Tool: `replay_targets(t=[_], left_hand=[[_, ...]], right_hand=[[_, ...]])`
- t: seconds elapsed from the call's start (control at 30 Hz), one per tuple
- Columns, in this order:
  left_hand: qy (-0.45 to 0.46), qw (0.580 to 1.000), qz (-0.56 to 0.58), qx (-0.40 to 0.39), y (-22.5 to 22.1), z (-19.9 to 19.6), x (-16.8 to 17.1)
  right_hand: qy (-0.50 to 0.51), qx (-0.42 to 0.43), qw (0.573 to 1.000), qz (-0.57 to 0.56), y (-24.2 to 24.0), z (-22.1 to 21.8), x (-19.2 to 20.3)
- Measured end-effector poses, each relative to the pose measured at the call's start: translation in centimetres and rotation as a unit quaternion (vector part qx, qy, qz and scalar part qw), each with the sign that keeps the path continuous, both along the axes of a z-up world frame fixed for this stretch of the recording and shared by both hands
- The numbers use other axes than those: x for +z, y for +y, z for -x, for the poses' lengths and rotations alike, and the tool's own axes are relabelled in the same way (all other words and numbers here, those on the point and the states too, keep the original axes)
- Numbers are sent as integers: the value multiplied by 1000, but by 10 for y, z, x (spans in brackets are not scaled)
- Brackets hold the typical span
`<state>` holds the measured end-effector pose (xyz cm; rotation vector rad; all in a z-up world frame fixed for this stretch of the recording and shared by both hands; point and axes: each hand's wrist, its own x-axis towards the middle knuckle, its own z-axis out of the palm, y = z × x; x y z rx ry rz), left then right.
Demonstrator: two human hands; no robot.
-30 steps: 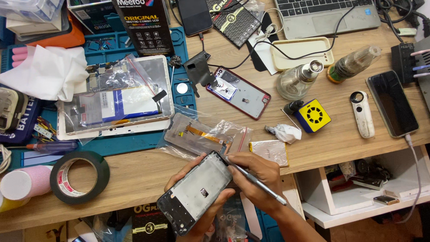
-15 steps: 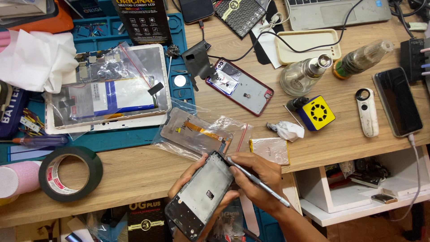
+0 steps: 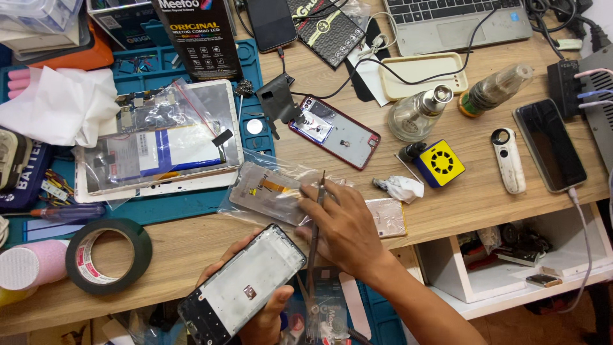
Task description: The person holds a disassembled smartphone chassis and uses a metal spudger to carefully pry and separate the screen assembly from the frame. The person works along the edges of the device, applying pressure to release adhesive or clips while keeping the phone steady with the other hand.
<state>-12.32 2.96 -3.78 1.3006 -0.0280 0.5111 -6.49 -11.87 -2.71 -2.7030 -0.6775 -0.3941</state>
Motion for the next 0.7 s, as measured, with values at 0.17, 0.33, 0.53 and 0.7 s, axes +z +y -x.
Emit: replay_targets(t=[0.17,0.33,0.53,0.7], left_hand=[[42,996,-68,-45,9,5,-15],[81,989,-110,-59,12,3,-1],[101,987,-88,-85,17,9,-6],[69,993,-34,-85,8,16,-13]], right_hand=[[2,-11,1000,-2,-3,-12,7],[-18,-30,999,26,-11,-8,9],[-34,-29,966,-253,-23,36,-2],[49,-40,913,-403,-15,54,-11]])
